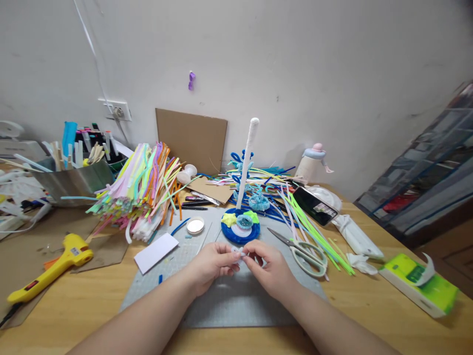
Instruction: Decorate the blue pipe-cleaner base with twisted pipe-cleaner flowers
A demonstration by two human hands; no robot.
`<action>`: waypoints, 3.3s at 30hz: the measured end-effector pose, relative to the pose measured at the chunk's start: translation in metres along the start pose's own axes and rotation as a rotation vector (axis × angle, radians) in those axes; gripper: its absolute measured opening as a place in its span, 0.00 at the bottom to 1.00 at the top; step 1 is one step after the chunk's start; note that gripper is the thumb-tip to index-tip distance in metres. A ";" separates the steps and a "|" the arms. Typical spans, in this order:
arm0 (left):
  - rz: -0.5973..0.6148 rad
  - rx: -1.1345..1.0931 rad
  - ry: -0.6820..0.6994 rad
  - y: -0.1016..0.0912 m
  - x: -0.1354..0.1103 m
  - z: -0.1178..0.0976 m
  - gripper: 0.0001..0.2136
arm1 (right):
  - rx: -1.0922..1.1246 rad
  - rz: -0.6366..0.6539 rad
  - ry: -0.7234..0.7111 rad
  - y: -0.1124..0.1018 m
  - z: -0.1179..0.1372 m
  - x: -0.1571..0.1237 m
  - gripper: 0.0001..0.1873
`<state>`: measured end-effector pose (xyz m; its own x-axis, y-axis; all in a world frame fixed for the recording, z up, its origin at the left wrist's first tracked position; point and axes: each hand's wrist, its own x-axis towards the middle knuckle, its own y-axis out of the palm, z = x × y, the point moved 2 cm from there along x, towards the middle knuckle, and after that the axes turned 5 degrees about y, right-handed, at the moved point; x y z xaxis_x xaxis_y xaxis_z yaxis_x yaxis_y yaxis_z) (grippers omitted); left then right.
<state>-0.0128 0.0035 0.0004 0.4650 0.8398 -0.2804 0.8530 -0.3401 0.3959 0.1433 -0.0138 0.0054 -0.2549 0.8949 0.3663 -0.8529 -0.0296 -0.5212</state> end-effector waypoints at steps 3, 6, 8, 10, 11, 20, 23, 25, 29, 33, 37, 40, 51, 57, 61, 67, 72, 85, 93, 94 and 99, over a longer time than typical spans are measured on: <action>0.023 -0.059 -0.024 0.000 0.000 0.002 0.13 | -0.022 -0.007 -0.102 -0.002 0.003 -0.001 0.07; 0.021 -0.100 -0.010 0.000 0.000 0.003 0.13 | -0.089 -0.001 -0.142 -0.003 0.006 -0.001 0.07; 0.028 -0.103 -0.027 0.000 0.001 0.003 0.12 | -0.152 0.010 -0.146 -0.003 0.007 -0.002 0.07; 0.047 -0.090 -0.058 0.001 0.001 0.004 0.12 | -0.200 0.023 -0.155 -0.003 0.008 -0.003 0.06; 0.054 -0.082 -0.067 0.001 0.001 0.004 0.12 | -0.215 0.029 -0.159 -0.003 0.008 -0.003 0.06; 0.001 -0.091 0.019 0.003 0.004 0.009 0.12 | -0.226 -0.011 -0.097 0.001 0.006 -0.002 0.05; 0.014 -0.141 0.027 0.005 0.003 0.009 0.11 | -0.219 -0.019 -0.089 0.002 0.005 -0.003 0.05; 0.015 -0.178 0.009 0.007 0.002 0.008 0.11 | -0.210 -0.025 -0.091 0.001 0.005 -0.003 0.04; 0.019 -0.207 -0.042 0.008 -0.001 0.006 0.11 | -0.194 -0.019 -0.106 -0.001 0.005 -0.001 0.05; -0.023 -0.177 -0.046 0.005 -0.001 0.008 0.11 | -0.272 0.025 -0.122 -0.002 0.007 -0.001 0.06; -0.043 -0.131 0.020 0.007 0.001 0.010 0.13 | -0.290 -0.014 -0.112 -0.001 0.011 -0.004 0.05; -0.045 -0.091 0.106 0.011 0.003 0.009 0.15 | -0.115 -0.062 0.021 0.001 0.012 -0.003 0.06; -0.094 0.300 0.200 0.000 0.008 0.003 0.16 | 0.582 0.154 0.569 0.009 -0.008 0.003 0.07; 0.022 0.245 0.125 0.002 0.001 -0.006 0.16 | 0.035 0.109 0.038 -0.006 0.006 0.003 0.04; 0.017 0.072 0.110 0.001 0.003 -0.003 0.15 | -0.020 0.148 0.015 -0.004 0.002 0.003 0.04; -0.076 -0.038 0.032 0.000 0.003 0.003 0.14 | -0.080 0.137 -0.015 -0.001 0.001 0.002 0.04; 0.025 -0.063 -0.007 0.004 0.000 0.003 0.13 | -0.082 0.022 -0.032 -0.002 0.004 0.000 0.05; 0.126 -0.033 -0.109 -0.002 0.000 0.004 0.11 | 0.024 0.195 0.056 -0.005 -0.001 0.007 0.04; 0.097 0.031 -0.113 -0.005 0.001 0.004 0.13 | -0.091 0.224 -0.037 -0.009 0.007 0.003 0.05; 0.112 0.031 -0.126 -0.006 0.001 0.004 0.13 | -0.105 0.225 -0.049 -0.010 0.009 0.003 0.05; 0.144 -0.011 -0.148 -0.005 0.001 0.006 0.13 | -0.237 0.237 -0.178 -0.012 0.013 0.004 0.06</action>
<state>-0.0157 0.0036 -0.0068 0.6128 0.7108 -0.3453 0.7727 -0.4472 0.4505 0.1465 -0.0157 0.0234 -0.5252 0.7838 0.3315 -0.6370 -0.1037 -0.7639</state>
